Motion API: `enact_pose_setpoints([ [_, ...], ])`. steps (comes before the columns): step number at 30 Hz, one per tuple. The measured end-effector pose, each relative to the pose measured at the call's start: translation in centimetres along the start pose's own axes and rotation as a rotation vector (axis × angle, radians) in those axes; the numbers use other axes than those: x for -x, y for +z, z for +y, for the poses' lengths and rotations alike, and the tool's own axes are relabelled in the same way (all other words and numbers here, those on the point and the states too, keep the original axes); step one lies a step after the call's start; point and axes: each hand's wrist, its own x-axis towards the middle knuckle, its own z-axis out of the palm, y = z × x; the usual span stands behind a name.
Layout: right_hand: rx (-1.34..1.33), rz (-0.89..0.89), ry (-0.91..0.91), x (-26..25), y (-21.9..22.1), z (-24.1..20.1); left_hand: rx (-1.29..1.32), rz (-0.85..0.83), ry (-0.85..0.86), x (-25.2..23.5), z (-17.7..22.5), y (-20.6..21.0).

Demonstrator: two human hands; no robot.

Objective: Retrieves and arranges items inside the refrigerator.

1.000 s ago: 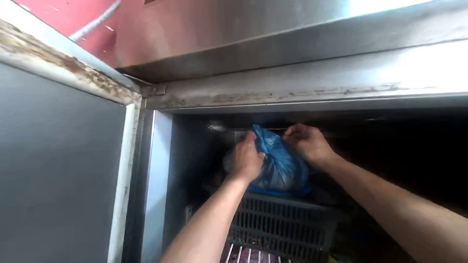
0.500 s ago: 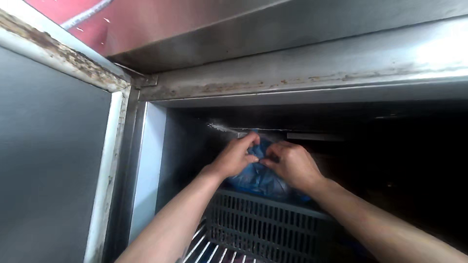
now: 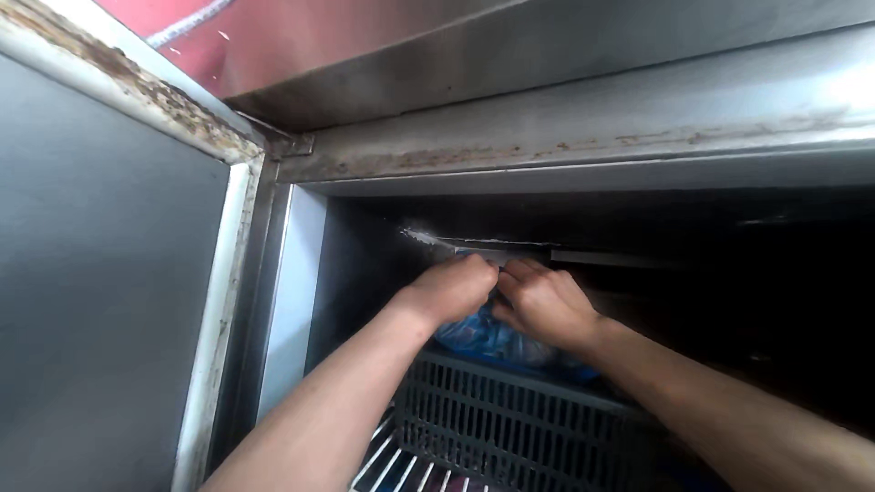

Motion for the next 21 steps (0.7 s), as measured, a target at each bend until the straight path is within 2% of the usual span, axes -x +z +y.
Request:
enact_pose_setpoints([
  [4, 0.024, 0.038, 0.014, -0.7, 0.7, -0.3, 0.118, 0.093, -0.057, -0.5, -0.8, 1.3],
  [8, 0.015, 0.075, -0.06, -1.4, 1.2, 0.2, 0.297, 0.201, -0.229, -0.8, -0.7, 2.6],
  [11, -0.045, 0.074, -0.13, -2.1, 1.7, 1.0, 0.429, 0.265, -0.344, -1.0, -0.6, 3.3],
  [14, -0.147, 0.093, -0.128, -2.5, 2.1, 1.6, 0.525, 0.329, -0.387, -1.3, -1.0, 4.0],
  [18, -0.245, 0.137, -0.115, -2.4, 2.6, 2.1, 0.558, 0.32, -0.414, -1.7, -1.6, 4.0],
  [21, -0.331, 0.096, -0.118, -2.3, 2.6, 2.4, 0.662, 0.285, -0.434, -1.7, -2.1, 4.3],
])
